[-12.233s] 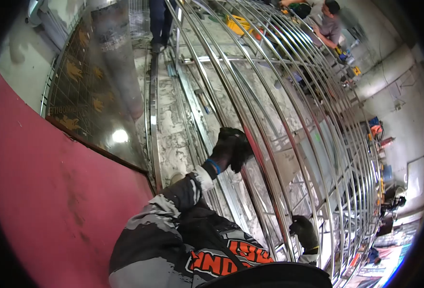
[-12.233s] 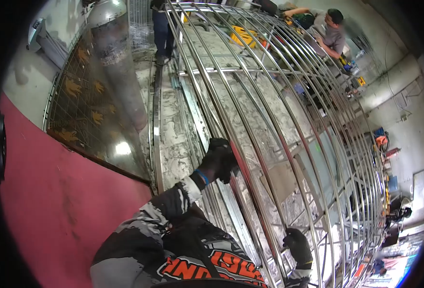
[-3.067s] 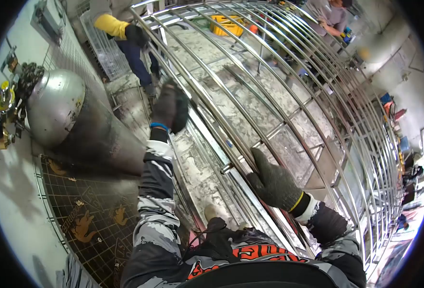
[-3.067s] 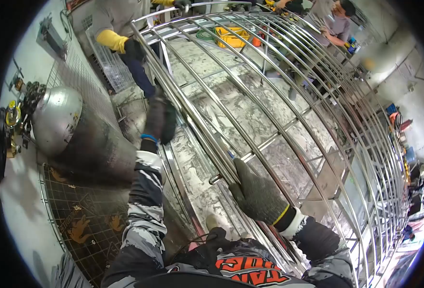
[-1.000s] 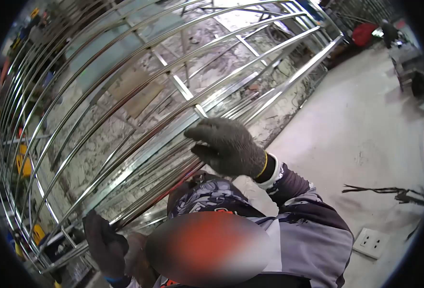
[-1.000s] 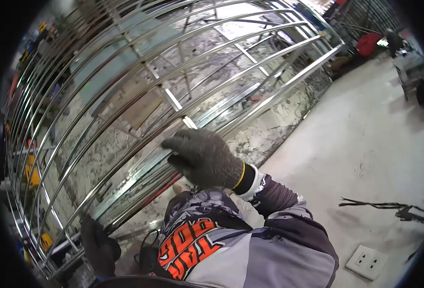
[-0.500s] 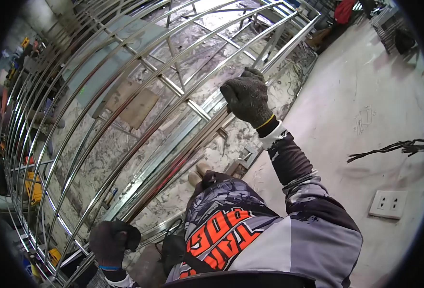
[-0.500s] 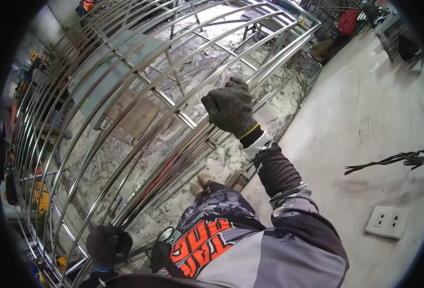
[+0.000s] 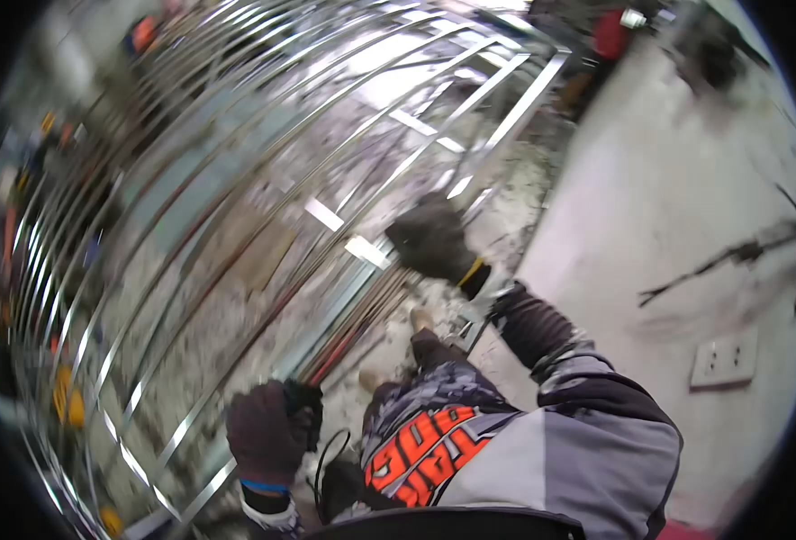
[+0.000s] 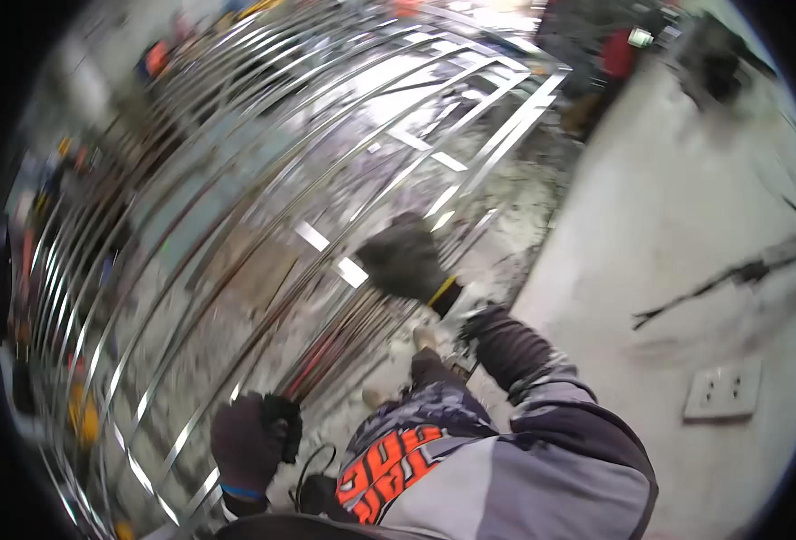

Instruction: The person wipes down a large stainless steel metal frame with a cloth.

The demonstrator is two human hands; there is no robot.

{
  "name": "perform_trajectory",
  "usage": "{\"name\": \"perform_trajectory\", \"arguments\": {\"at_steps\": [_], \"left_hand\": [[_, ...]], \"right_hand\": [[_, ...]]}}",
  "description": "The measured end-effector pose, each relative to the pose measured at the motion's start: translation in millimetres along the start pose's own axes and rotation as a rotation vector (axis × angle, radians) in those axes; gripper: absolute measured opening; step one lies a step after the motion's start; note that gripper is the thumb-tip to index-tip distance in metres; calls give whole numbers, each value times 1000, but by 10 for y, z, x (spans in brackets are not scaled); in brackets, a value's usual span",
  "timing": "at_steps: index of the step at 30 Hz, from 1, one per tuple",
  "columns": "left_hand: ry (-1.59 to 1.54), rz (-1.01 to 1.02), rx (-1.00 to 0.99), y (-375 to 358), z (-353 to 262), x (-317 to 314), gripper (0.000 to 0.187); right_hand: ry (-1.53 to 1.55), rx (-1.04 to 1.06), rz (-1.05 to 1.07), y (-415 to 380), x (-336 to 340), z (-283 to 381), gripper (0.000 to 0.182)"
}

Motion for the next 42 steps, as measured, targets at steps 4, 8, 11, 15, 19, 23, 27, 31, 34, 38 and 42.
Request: {"name": "perform_trajectory", "arguments": {"at_steps": [4, 8, 11, 15, 19, 23, 27, 31, 34, 38, 42], "left_hand": [[-183, -30, -192, 637, -590, -180, 55], [-240, 72, -219, 1277, -1256, -146, 46], [-283, 147, -177, 1669, -1622, -135, 39], [-309, 317, -151, 2287, -2243, -151, 36], [-430, 415, -113, 2854, -2791, -199, 34], [-707, 349, -159, 2987, -2679, -292, 30], [-588, 71, -95, 2959, -1870, -232, 30], [-294, 106, 223, 2648, -762, -137, 27], [-89, 96, 346, 2237, -137, -197, 31], [170, 163, 439, 1776, 540, -784, 39], [-54, 167, 430, 1829, 515, -904, 54]], "right_hand": [[-54, -45, 214, 46, 83, -13, 27], [73, -95, 235, 49, 179, -369, 32], [49, -158, 77, 70, 381, -991, 29], [32, -312, 95, 63, 553, -2044, 22], [56, -493, 308, 174, 656, -2651, 27], [140, -572, 313, 194, 791, -3128, 25], [269, -513, 331, 63, 745, -3330, 34], [367, -485, 479, 76, 555, -3546, 30], [507, -499, 564, 48, 179, -3825, 24], [490, -274, 515, 542, 46, -2895, 25], [443, 226, 616, 1134, 4, -1247, 29]]}}
Point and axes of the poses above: each hand's wrist, its own y-axis towards the middle knuckle, its own x-axis out of the back of the hand, z = x × y, the point moved 6 cm from there along y, towards the middle knuckle, and after that the axes turned 5 degrees about x, right-handed, at the moved point
